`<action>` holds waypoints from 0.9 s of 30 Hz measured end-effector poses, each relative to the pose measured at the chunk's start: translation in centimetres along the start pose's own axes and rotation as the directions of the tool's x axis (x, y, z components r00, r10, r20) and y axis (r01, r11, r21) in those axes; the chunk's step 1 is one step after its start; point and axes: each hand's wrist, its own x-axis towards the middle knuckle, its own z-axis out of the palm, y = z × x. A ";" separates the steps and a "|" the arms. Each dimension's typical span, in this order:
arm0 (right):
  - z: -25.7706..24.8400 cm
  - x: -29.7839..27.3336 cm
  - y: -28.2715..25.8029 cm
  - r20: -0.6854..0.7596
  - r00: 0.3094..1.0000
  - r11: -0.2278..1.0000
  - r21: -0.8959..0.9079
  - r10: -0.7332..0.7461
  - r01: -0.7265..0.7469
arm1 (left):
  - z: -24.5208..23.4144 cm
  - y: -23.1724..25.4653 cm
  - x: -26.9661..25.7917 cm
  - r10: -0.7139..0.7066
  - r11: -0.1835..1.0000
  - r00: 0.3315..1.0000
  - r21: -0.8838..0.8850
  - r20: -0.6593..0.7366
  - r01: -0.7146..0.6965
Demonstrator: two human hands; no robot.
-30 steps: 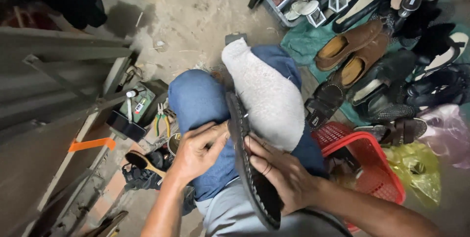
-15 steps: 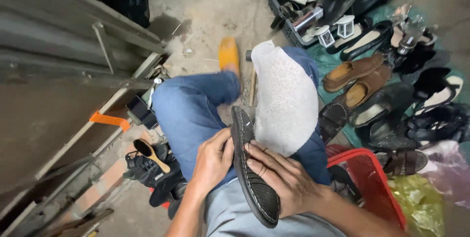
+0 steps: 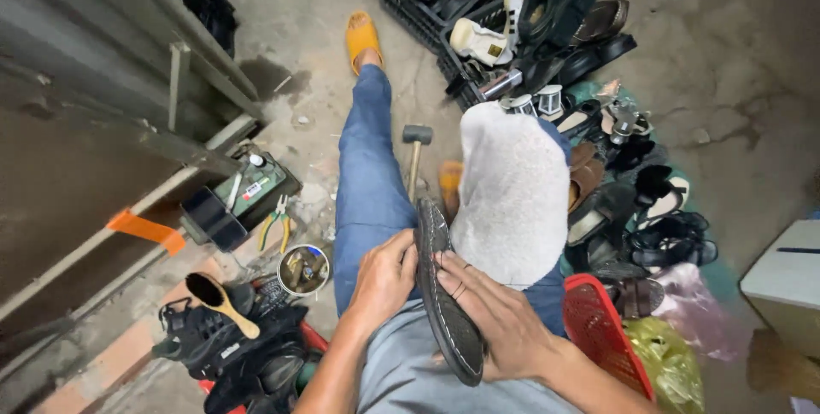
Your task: Hand-stitching the sole of a brown sandal using a needle and thread while sitting on the floor.
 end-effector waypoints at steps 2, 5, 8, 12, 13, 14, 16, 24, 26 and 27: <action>0.1 0.4 -0.4 0.021 1.000 0.998 0.061 0.014 -0.015 | -0.4 0.3 -0.2 -0.072 0.997 0.997 -0.038 0.000 0.072; 0.8 0.7 -0.7 0.050 0.999 0.999 0.049 0.017 -0.019 | -0.9 -0.6 -0.7 -0.096 0.995 0.995 -0.031 -0.008 0.096; 0.9 1.0 -1.0 0.038 0.999 0.999 0.044 -0.007 0.006 | -1.5 -0.6 -1.1 -0.080 0.996 0.997 -0.041 -0.022 0.079; 1.4 0.7 -0.8 0.040 0.999 0.999 0.036 -0.020 0.018 | -1.9 -1.0 -1.6 -0.070 0.998 0.997 -0.005 -0.014 0.070; 1.5 0.8 -0.5 0.034 0.999 0.999 0.035 -0.014 0.013 | -2.0 -1.3 -1.6 -0.049 0.999 0.999 -0.023 -0.016 0.048; 1.5 0.9 -0.2 0.027 1.000 0.999 0.034 -0.008 0.007 | -2.0 -1.5 -1.4 -0.027 0.999 0.999 -0.040 -0.018 0.027; 1.5 1.4 0.6 0.031 1.000 0.999 0.050 0.001 -0.003 | -2.4 -2.3 -0.7 -0.038 0.999 0.999 -0.032 -0.005 0.038; 3.0 3.2 7.6 0.160 0.978 0.976 0.148 0.136 -0.160 | -2.9 -4.7 5.8 -0.136 0.991 0.991 -0.015 0.017 0.136; 2.9 4.5 9.6 0.206 0.964 0.956 0.205 0.168 -0.210 | -3.0 -6.1 8.3 -0.130 0.991 0.991 0.027 0.018 0.130; 3.4 4.3 11.0 0.213 0.961 0.949 0.221 0.179 -0.226 | -3.0 -6.5 9.6 -0.150 0.988 0.988 0.029 0.032 0.149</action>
